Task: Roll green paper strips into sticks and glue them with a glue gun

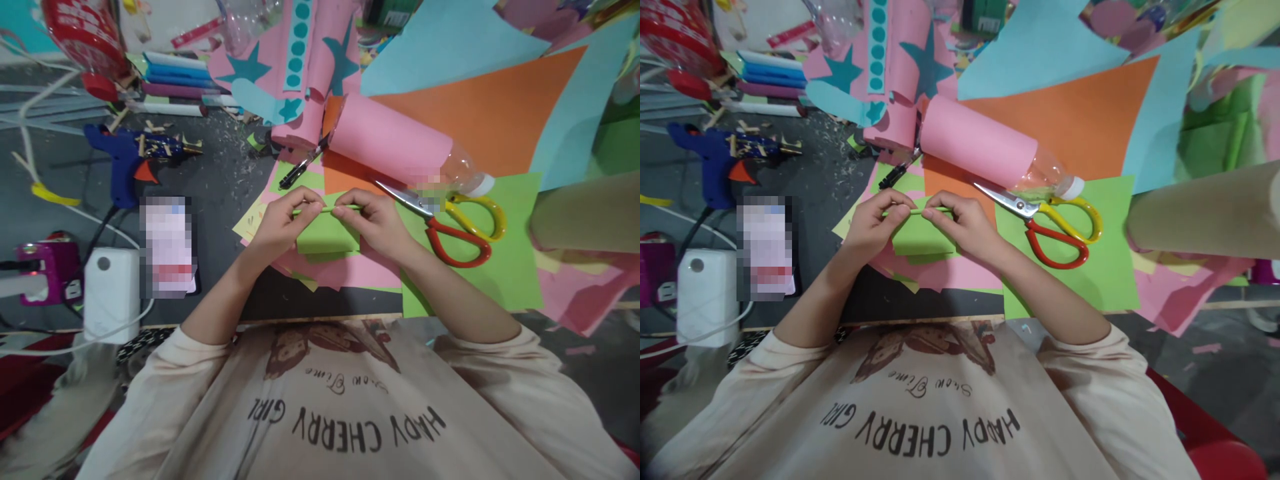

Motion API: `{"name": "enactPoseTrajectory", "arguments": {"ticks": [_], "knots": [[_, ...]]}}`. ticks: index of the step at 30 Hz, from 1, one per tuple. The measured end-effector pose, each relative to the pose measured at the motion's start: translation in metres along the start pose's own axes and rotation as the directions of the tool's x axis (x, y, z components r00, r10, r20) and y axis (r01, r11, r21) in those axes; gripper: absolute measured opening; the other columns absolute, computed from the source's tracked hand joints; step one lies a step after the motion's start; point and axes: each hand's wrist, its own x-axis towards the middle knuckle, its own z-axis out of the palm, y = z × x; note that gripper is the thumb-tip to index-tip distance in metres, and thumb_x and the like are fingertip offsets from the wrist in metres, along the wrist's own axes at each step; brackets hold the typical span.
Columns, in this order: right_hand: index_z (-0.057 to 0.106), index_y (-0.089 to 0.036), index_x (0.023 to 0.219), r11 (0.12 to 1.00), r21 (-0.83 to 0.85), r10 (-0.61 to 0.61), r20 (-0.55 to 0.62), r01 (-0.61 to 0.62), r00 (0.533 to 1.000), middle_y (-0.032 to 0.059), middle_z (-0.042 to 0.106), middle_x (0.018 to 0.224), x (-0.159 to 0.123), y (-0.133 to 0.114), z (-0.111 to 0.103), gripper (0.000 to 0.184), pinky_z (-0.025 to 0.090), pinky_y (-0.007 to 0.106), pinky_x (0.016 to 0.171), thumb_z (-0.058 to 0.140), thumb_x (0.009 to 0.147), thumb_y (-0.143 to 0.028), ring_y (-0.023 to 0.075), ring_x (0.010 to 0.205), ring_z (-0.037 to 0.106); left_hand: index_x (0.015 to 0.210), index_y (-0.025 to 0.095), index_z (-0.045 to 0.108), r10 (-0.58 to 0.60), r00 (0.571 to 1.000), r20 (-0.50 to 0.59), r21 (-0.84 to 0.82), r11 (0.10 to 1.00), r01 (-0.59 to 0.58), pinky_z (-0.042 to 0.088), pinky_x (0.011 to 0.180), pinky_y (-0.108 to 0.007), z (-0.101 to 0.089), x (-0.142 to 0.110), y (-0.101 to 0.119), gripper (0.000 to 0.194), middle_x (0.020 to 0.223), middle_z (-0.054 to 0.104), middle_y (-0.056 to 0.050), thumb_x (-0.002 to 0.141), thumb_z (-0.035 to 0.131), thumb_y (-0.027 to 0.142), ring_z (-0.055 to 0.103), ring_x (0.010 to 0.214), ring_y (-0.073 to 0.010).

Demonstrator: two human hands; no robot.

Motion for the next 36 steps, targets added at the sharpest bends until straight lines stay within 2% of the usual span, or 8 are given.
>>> {"name": "enactPoseTrajectory", "arguments": {"ticks": [5,12,20,23,29,36], "knots": [[0.067,-0.019,0.080,1.000,-0.017,0.008,-0.031,-0.008,1.000,0.0002,0.062,0.073,0.000,0.003,0.000,0.044,0.037,0.027,0.060,0.059,0.086,-0.062,0.0118,0.063,0.046,0.082,0.018,0.064,-0.042,0.999,-0.014,-0.024,0.999,0.041,0.050,0.072,-0.021,0.000,0.001,0.000,0.018,0.081,0.070,0.000,0.087,0.058,0.034,0.065,0.080,-0.0117],[0.069,-0.019,0.083,0.998,0.024,0.056,-0.032,-0.056,0.998,0.0012,0.064,0.077,0.000,0.003,0.000,0.047,0.036,0.027,0.059,0.063,0.081,-0.066,0.0118,0.063,0.046,0.085,0.018,0.067,-0.038,0.999,-0.030,-0.040,0.999,0.037,0.052,0.074,-0.022,0.000,-0.001,-0.001,0.016,0.085,0.072,0.000,0.085,0.061,0.033,0.067,0.081,-0.0119],[0.060,-0.019,0.069,0.989,0.106,0.092,0.075,-0.100,0.993,-0.0040,0.047,0.061,0.001,-0.008,-0.002,0.053,0.030,0.027,0.055,0.057,0.082,-0.070,0.0097,0.056,0.034,0.083,0.019,0.070,-0.047,0.997,-0.057,0.013,0.999,0.048,0.048,0.065,-0.023,0.000,-0.004,0.000,0.021,0.082,0.072,-0.002,0.083,0.063,0.038,0.064,0.073,-0.0125],[0.061,-0.019,0.072,0.993,0.087,0.075,0.076,-0.082,0.994,-0.0036,0.049,0.063,0.001,-0.009,-0.002,0.050,0.031,0.027,0.056,0.058,0.083,-0.068,0.0098,0.057,0.035,0.084,0.019,0.068,-0.038,0.998,-0.044,0.011,0.999,0.038,0.047,0.062,-0.023,0.001,-0.003,-0.001,0.023,0.081,0.070,-0.002,0.083,0.063,0.042,0.063,0.071,-0.0119],[0.064,-0.019,0.076,0.998,0.049,0.026,0.044,-0.028,0.999,-0.0005,0.057,0.070,0.000,-0.004,-0.001,0.046,0.034,0.027,0.060,0.058,0.086,-0.063,0.0116,0.062,0.043,0.088,0.019,0.065,-0.025,0.999,0.020,-0.007,1.000,0.025,0.051,0.073,-0.023,0.000,-0.002,0.001,0.024,0.093,0.072,-0.003,0.091,0.052,0.039,0.066,0.083,-0.0131],[0.063,-0.020,0.081,0.998,0.040,0.037,0.021,-0.038,0.999,-0.0006,0.060,0.076,0.001,-0.004,-0.001,0.040,0.034,0.027,0.060,0.062,0.084,-0.060,0.0110,0.061,0.041,0.087,0.019,0.066,-0.041,0.999,-0.027,-0.020,0.999,0.041,0.052,0.072,-0.024,0.001,-0.002,-0.003,0.023,0.088,0.072,-0.003,0.086,0.062,0.041,0.068,0.081,-0.0137]]}}
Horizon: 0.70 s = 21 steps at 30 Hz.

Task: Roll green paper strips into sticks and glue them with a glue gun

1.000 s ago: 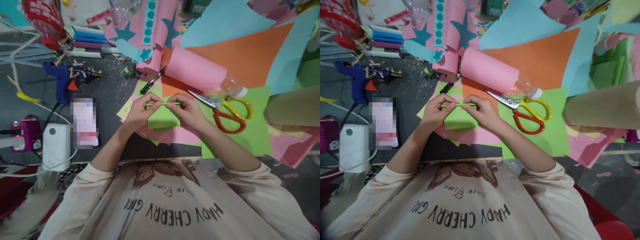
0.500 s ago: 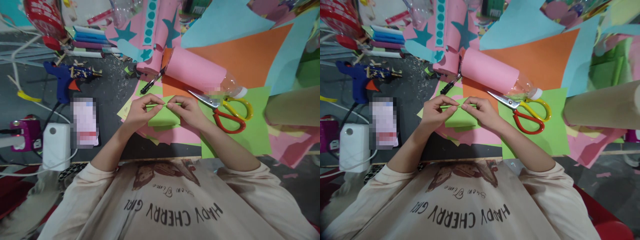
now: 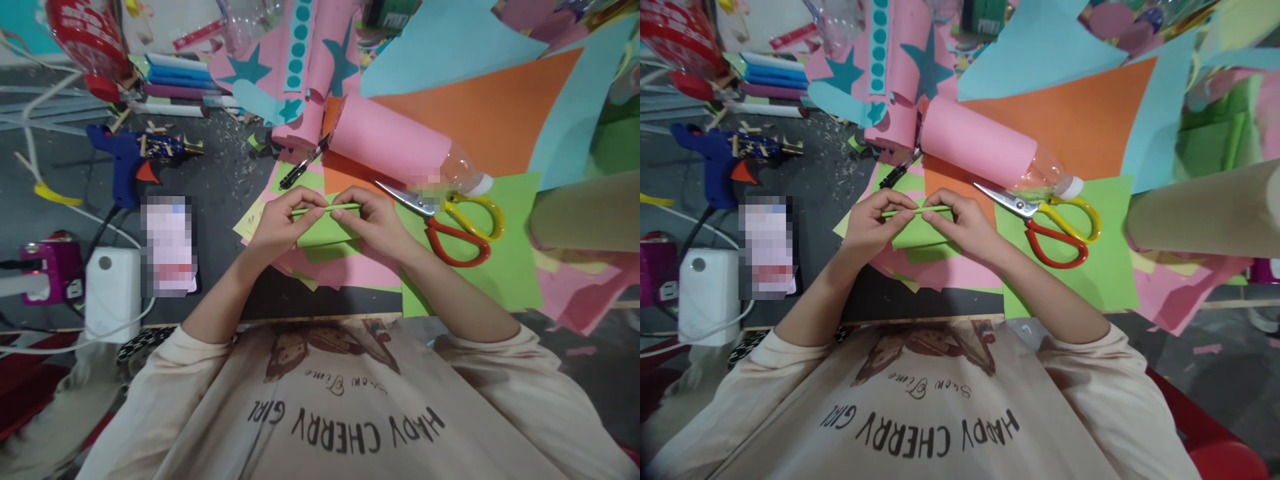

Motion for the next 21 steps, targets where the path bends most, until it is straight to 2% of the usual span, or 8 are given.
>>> {"name": "enactPoseTrajectory", "arguments": {"ticks": [4,10,16,21], "knots": [[0.062,-0.020,0.081,1.000,0.013,0.010,-0.010,-0.010,1.000,-0.0007,0.057,0.074,0.0000,-0.0001,0.0012,0.044,0.034,0.027,0.059,0.062,0.082,-0.064,0.0114,0.062,0.042,0.084,0.019,0.067,-0.023,1.000,-0.017,0.010,1.000,0.023,0.052,0.069,-0.024,0.0000,-0.0003,0.0009,0.021,0.085,0.072,-0.003,0.082,0.065,0.040,0.067,0.078,-0.0141],[0.059,-0.020,0.070,0.999,0.027,0.042,0.026,-0.043,0.999,-0.0046,0.044,0.059,-0.0006,-0.0007,0.0008,0.052,0.027,0.027,0.053,0.055,0.083,-0.070,0.0093,0.054,0.033,0.082,0.020,0.067,0.014,1.000,-0.028,0.056,0.998,-0.013,0.052,0.072,-0.026,-0.0003,-0.0002,0.0017,0.022,0.083,0.072,-0.003,0.083,0.064,0.042,0.066,0.079,-0.0143],[0.060,-0.020,0.074,0.996,0.031,0.082,0.014,-0.082,0.997,-0.0068,0.041,0.056,-0.0017,-0.0036,-0.0004,0.042,0.022,0.025,0.045,0.063,0.083,-0.061,0.0073,0.047,0.025,0.086,0.019,0.065,0.017,0.999,0.030,-0.009,1.000,-0.017,0.051,0.067,-0.022,-0.0003,0.0014,0.0012,0.025,0.087,0.072,-0.003,0.088,0.058,0.043,0.067,0.078,-0.0123],[0.058,-0.020,0.073,0.995,0.060,0.073,0.016,-0.073,0.997,-0.0057,0.049,0.062,-0.0018,-0.0036,0.0010,0.042,0.026,0.024,0.044,0.066,0.081,-0.061,0.0059,0.046,0.027,0.082,0.019,0.066,0.027,1.000,-0.006,-0.012,1.000,-0.027,0.051,0.072,-0.022,0.0000,0.0006,0.0001,0.020,0.083,0.073,-0.002,0.088,0.061,0.038,0.067,0.079,-0.0122]]}}
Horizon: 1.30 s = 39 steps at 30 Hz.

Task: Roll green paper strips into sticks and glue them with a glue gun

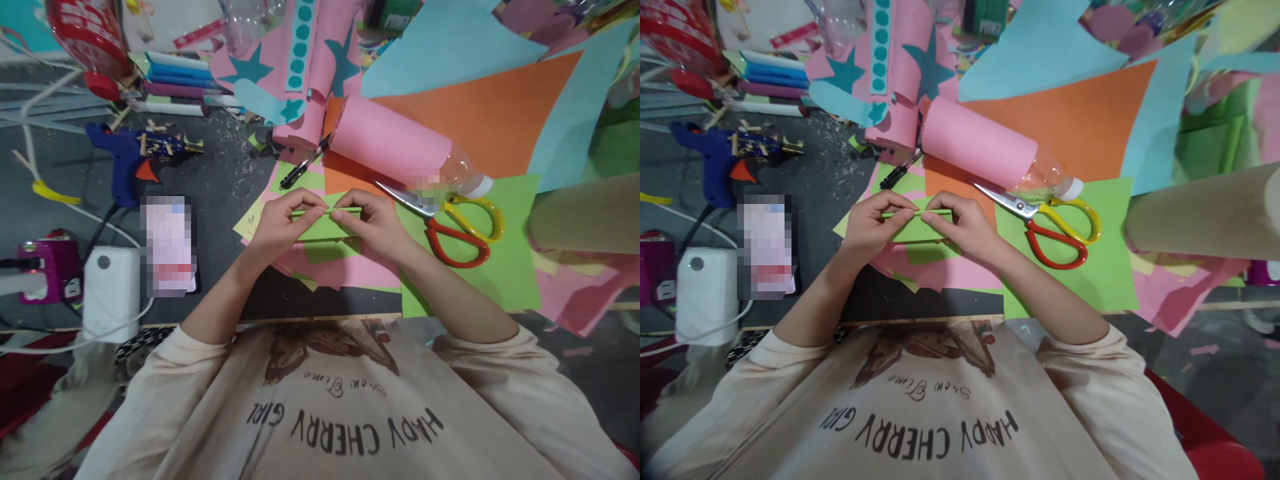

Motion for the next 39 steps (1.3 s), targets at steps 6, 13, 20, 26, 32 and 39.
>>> {"name": "enactPoseTrajectory", "arguments": {"ticks": [6,13,20,26,32,39], "knots": [[0.057,-0.021,0.080,0.985,0.163,0.066,-0.001,-0.065,0.998,-0.0026,0.059,0.077,0.0001,0.0065,0.0032,0.047,0.047,0.024,0.050,0.071,0.073,-0.065,0.0069,0.051,0.048,0.087,0.019,0.064,-0.068,0.997,-0.019,0.021,0.997,0.069,0.051,0.067,-0.023,0.0007,-0.0011,-0.0017,0.036,0.089,0.072,-0.004,0.081,0.066,0.055,0.068,0.081,-0.0136],[0.060,-0.020,0.078,0.980,0.180,0.083,-0.001,-0.082,0.997,-0.0037,0.059,0.070,0.0000,0.0040,0.0032,0.046,0.047,0.023,0.049,0.073,0.073,-0.063,0.0068,0.049,0.053,0.090,0.022,0.052,-0.058,0.997,-0.055,-0.016,0.998,0.057,0.051,0.064,-0.021,0.0015,-0.0025,-0.0033,0.037,0.087,0.067,0.000,0.078,0.071,0.053,0.070,0.079,-0.0123],[0.060,-0.019,0.074,0.980,0.176,0.095,-0.025,-0.090,0.995,-0.0034,0.059,0.069,-0.0004,0.0007,0.0010,0.047,0.045,0.023,0.043,0.072,0.073,-0.065,0.0072,0.044,0.055,0.085,0.020,0.062,-0.039,0.999,-0.011,0.009,0.999,0.039,0.053,0.073,-0.024,0.0007,-0.0006,0.0004,0.026,0.088,0.071,-0.003,0.085,0.062,0.046,0.068,0.083,-0.0139],[0.059,-0.020,0.075,0.985,0.149,0.093,-0.021,-0.089,0.995,-0.0050,0.053,0.063,-0.0008,0.0021,0.0007,0.044,0.042,0.022,0.041,0.070,0.077,-0.062,0.0070,0.044,0.052,0.086,0.019,0.072,-0.052,0.999,0.002,0.057,0.997,0.052,0.053,0.079,-0.026,-0.0022,0.0004,0.0034,0.027,0.087,0.076,-0.003,0.088,0.060,0.043,0.069,0.083,-0.0150],[0.060,-0.020,0.071,0.960,0.246,0.142,-0.009,-0.135,0.990,-0.0069,0.051,0.060,-0.0013,0.0009,0.0025,0.039,0.049,0.022,0.044,0.074,0.075,-0.056,0.0048,0.042,0.044,0.086,0.019,0.074,-0.045,0.999,-0.027,0.036,0.998,0.046,0.053,0.078,-0.024,-0.0017,-0.0011,0.0023,0.029,0.087,0.077,-0.004,0.085,0.065,0.046,0.070,0.082,-0.0146],[0.063,-0.020,0.071,0.964,0.218,0.149,0.024,-0.151,0.989,-0.0075,0.043,0.053,-0.0019,0.0011,-0.0007,0.036,0.046,0.023,0.042,0.072,0.078,-0.055,0.0074,0.040,0.047,0.086,0.020,0.076,-0.034,0.999,-0.039,0.026,0.999,0.035,0.053,0.074,-0.024,-0.0010,-0.0013,-0.0006,0.030,0.086,0.077,-0.004,0.083,0.067,0.048,0.070,0.080,-0.0144]]}}
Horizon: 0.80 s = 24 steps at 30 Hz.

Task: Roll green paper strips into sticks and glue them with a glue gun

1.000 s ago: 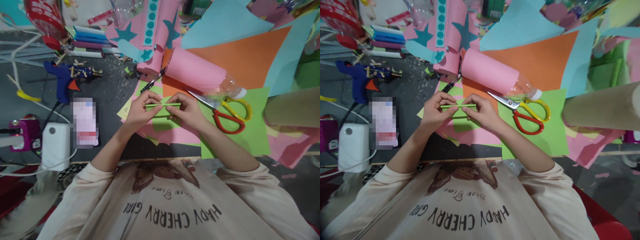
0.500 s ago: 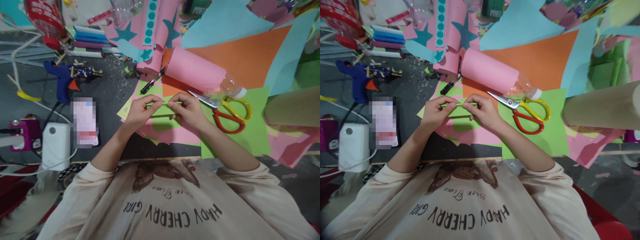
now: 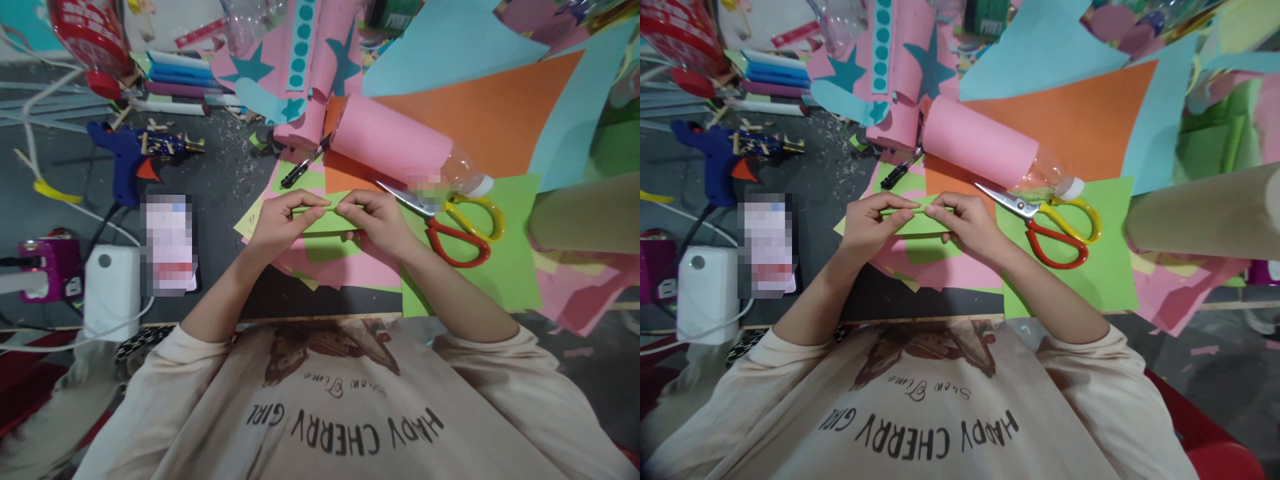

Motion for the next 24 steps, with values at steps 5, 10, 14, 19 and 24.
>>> {"name": "enactPoseTrajectory", "arguments": {"ticks": [5,10,14,19,24], "knots": [[0.061,-0.019,0.074,1.000,-0.011,0.002,0.031,-0.002,1.000,-0.0067,0.052,0.052,0.0005,-0.0034,-0.0008,0.040,0.041,0.020,0.043,0.071,0.078,-0.057,0.0071,0.044,0.053,0.084,0.020,0.076,0.032,0.999,-0.012,-0.039,0.999,-0.032,0.055,0.074,-0.024,0.0012,0.0005,-0.0014,0.026,0.084,0.076,-0.003,0.081,0.070,0.045,0.070,0.078,-0.0144],[0.059,-0.018,0.079,0.999,0.001,-0.041,0.031,0.041,0.999,-0.0046,0.061,0.059,0.0022,-0.0032,-0.0010,0.045,0.043,0.021,0.047,0.071,0.076,-0.062,0.0071,0.047,0.055,0.085,0.018,0.074,0.009,0.999,-0.053,-0.091,0.996,-0.014,0.057,0.071,-0.024,0.0032,0.0007,-0.0012,0.029,0.087,0.075,-0.004,0.082,0.070,0.047,0.069,0.079,-0.0137],[0.058,-0.019,0.080,0.995,-0.053,-0.084,0.021,0.085,0.996,-0.0049,0.060,0.061,0.0032,0.0000,-0.0024,0.040,0.041,0.022,0.048,0.068,0.081,-0.059,0.0075,0.048,0.054,0.084,0.017,0.071,-0.032,0.997,-0.066,-0.149,0.989,0.022,0.058,0.067,-0.024,0.0037,0.0019,-0.0025,0.035,0.087,0.074,-0.004,0.085,0.064,0.051,0.069,0.077,-0.0134],[0.061,-0.019,0.081,0.937,-0.273,-0.234,-0.031,0.217,0.972,-0.0034,0.061,0.067,0.0043,0.0048,-0.0044,0.028,0.033,0.023,0.047,0.067,0.085,-0.045,0.0059,0.047,0.045,0.094,0.019,0.063,-0.006,0.998,-0.063,-0.185,0.983,-0.005,0.056,0.062,-0.022,0.0037,0.0030,-0.0061,0.031,0.079,0.067,0.000,0.082,0.069,0.047,0.069,0.074,-0.0127],[0.066,-0.019,0.084,0.892,-0.349,-0.314,-0.026,0.285,0.949,0.0008,0.068,0.079,0.0034,0.0054,-0.0048,0.024,0.038,0.025,0.053,0.062,0.090,-0.042,0.0086,0.057,0.052,0.100,0.022,0.054,0.039,0.999,-0.003,-0.244,0.969,-0.038,0.055,0.063,-0.019,0.0038,0.0027,-0.0098,0.038,0.079,0.065,0.002,0.082,0.071,0.050,0.069,0.070,-0.0096]]}}
